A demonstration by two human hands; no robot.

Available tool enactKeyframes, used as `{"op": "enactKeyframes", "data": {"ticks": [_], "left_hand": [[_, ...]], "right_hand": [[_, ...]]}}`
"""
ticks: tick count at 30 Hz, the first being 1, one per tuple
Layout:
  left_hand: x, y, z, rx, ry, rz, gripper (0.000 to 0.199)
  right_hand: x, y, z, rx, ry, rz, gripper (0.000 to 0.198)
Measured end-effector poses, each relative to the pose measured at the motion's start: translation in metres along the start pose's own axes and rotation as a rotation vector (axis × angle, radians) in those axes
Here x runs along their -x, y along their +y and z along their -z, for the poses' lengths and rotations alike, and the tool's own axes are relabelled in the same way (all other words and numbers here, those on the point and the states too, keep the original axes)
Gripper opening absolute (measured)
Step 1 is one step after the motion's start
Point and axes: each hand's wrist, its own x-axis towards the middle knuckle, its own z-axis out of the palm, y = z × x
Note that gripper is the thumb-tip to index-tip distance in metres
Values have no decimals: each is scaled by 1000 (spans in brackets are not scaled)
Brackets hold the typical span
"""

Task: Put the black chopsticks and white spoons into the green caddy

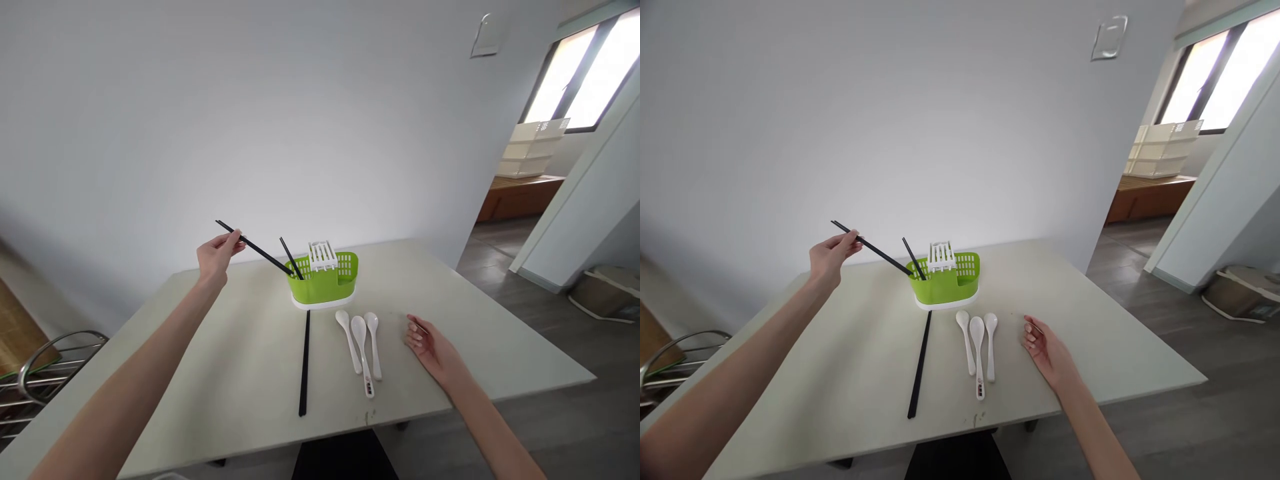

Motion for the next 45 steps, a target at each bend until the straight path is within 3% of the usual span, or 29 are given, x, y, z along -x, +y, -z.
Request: {"op": "enactKeyframes", "data": {"ticks": [6, 11, 18, 25, 34, 41, 43, 45], "left_hand": [[-6, -26, -19, -99, -31, 42, 32], [-7, -45, -37, -216, -161, 34, 36], [-6, -69, -57, -326, -277, 59, 35], [-2, -82, -63, -353, -336, 113, 38], [0, -86, -57, -386, -385, 127, 45], [12, -86, -27, -400, -405, 108, 58], [20, -85, -14, -450, -504, 112, 57], [35, -84, -3, -546, -712, 145, 55]], "right_hand": [[27, 9, -2, 124, -3, 23, 32], [43, 10, -11, 302, -32, 22, 41], [42, 9, -12, 294, 8, 11, 44], [43, 13, -8, 286, 6, 30, 42], [42, 13, -6, 293, 11, 35, 40], [42, 11, -10, 307, 31, 36, 44], [43, 11, -11, 317, 37, 31, 45], [43, 11, -11, 326, 35, 24, 45]]}}
